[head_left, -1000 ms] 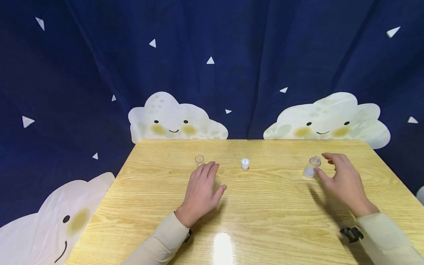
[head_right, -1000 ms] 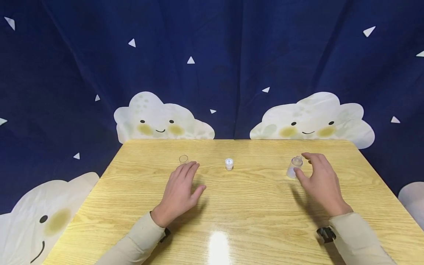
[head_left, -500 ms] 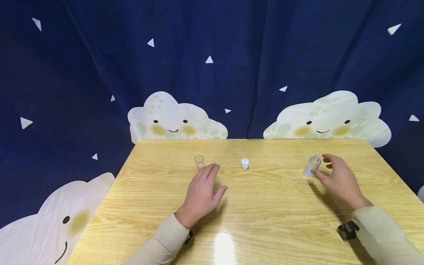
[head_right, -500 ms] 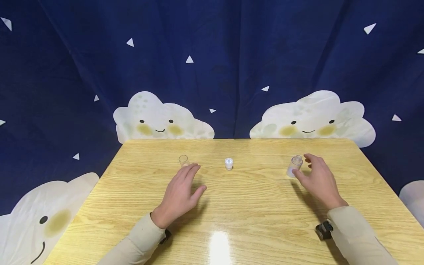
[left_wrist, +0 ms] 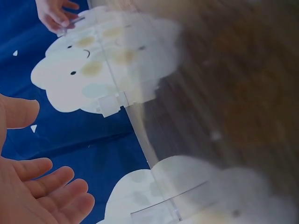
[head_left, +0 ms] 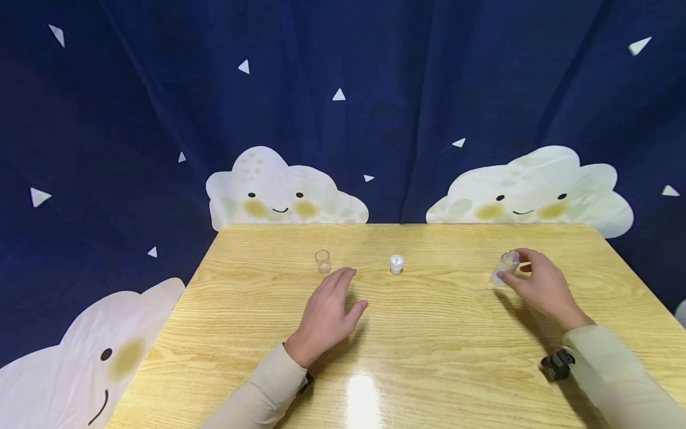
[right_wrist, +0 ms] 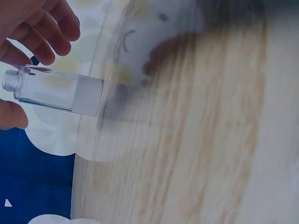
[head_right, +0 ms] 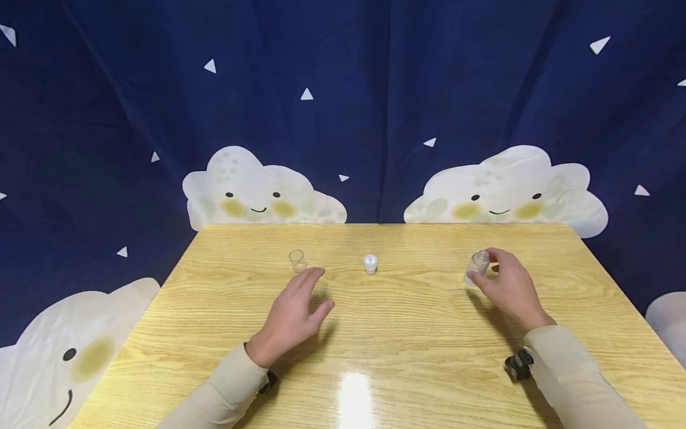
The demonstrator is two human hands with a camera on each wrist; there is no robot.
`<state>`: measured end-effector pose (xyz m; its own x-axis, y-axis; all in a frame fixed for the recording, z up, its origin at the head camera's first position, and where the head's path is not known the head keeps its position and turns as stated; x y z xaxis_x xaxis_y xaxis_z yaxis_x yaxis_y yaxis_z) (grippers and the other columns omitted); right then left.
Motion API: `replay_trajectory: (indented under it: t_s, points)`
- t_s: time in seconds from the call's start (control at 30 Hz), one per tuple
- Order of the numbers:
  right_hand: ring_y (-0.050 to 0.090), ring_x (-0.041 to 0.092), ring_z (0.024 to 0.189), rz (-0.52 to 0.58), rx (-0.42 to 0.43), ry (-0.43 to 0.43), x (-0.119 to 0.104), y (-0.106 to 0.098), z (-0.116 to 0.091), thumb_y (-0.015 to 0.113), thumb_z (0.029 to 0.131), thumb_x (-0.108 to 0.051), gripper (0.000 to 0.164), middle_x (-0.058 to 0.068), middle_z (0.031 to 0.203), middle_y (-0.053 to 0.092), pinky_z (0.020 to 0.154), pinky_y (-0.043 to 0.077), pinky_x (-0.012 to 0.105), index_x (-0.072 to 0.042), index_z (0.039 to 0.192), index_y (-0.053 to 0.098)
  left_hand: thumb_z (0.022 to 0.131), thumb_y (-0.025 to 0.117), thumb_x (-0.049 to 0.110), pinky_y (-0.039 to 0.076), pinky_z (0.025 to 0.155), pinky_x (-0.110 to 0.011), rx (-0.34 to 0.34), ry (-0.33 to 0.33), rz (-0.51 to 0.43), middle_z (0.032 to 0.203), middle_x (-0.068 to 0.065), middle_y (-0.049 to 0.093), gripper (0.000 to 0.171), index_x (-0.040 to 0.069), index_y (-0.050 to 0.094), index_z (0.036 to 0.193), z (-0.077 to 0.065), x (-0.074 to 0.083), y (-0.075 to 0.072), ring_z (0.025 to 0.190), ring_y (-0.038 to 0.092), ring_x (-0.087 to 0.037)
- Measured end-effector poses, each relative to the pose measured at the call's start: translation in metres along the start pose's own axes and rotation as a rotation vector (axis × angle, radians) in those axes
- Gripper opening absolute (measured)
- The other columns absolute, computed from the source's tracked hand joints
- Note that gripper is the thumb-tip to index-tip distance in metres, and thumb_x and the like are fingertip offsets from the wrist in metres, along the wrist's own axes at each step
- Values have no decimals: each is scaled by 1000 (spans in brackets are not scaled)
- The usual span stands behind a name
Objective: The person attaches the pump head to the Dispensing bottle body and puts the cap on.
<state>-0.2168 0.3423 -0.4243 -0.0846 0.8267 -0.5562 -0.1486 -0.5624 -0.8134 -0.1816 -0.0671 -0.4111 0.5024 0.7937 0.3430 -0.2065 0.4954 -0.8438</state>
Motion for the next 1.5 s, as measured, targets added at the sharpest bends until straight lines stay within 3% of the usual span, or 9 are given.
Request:
replay_trajectory:
  t_s: [0.5, 0.83, 1.5]
  points:
    - [56, 51, 109, -4, -14, 14, 8, 4, 1, 64, 96, -38, 72, 34, 129, 51, 79, 51, 57, 11, 142, 39, 90, 70, 34, 47, 107, -42, 3, 25, 5, 138, -13, 59, 59, 3, 53, 137, 0, 2, 5, 128, 56, -29]
    - [62, 47, 104, -7, -14, -29, 12, 2, 5, 63, 97, -31, 56, 30, 121, 59, 66, 50, 31, 8, 135, 49, 91, 69, 34, 47, 107, -43, -1, 27, 3, 139, -12, 58, 59, 4, 53, 138, -1, 3, 2, 128, 56, -29]
    - [61, 49, 108, -2, -45, 0, 7, 5, 7, 60, 99, -32, 54, 33, 121, 61, 69, 53, 36, 8, 133, 49, 91, 69, 33, 47, 106, -43, 2, 26, 3, 138, -12, 59, 58, 4, 53, 138, -2, 4, -2, 127, 57, -29]
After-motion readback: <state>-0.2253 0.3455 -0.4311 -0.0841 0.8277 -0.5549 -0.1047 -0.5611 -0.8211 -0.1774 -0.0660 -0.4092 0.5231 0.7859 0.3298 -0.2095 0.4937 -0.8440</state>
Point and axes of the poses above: each hand's wrist, its own z-axis towards the middle knuckle, its own y-axis out of the palm, x = y × z, the point moved 3 cm from there along z, towards the middle knuckle
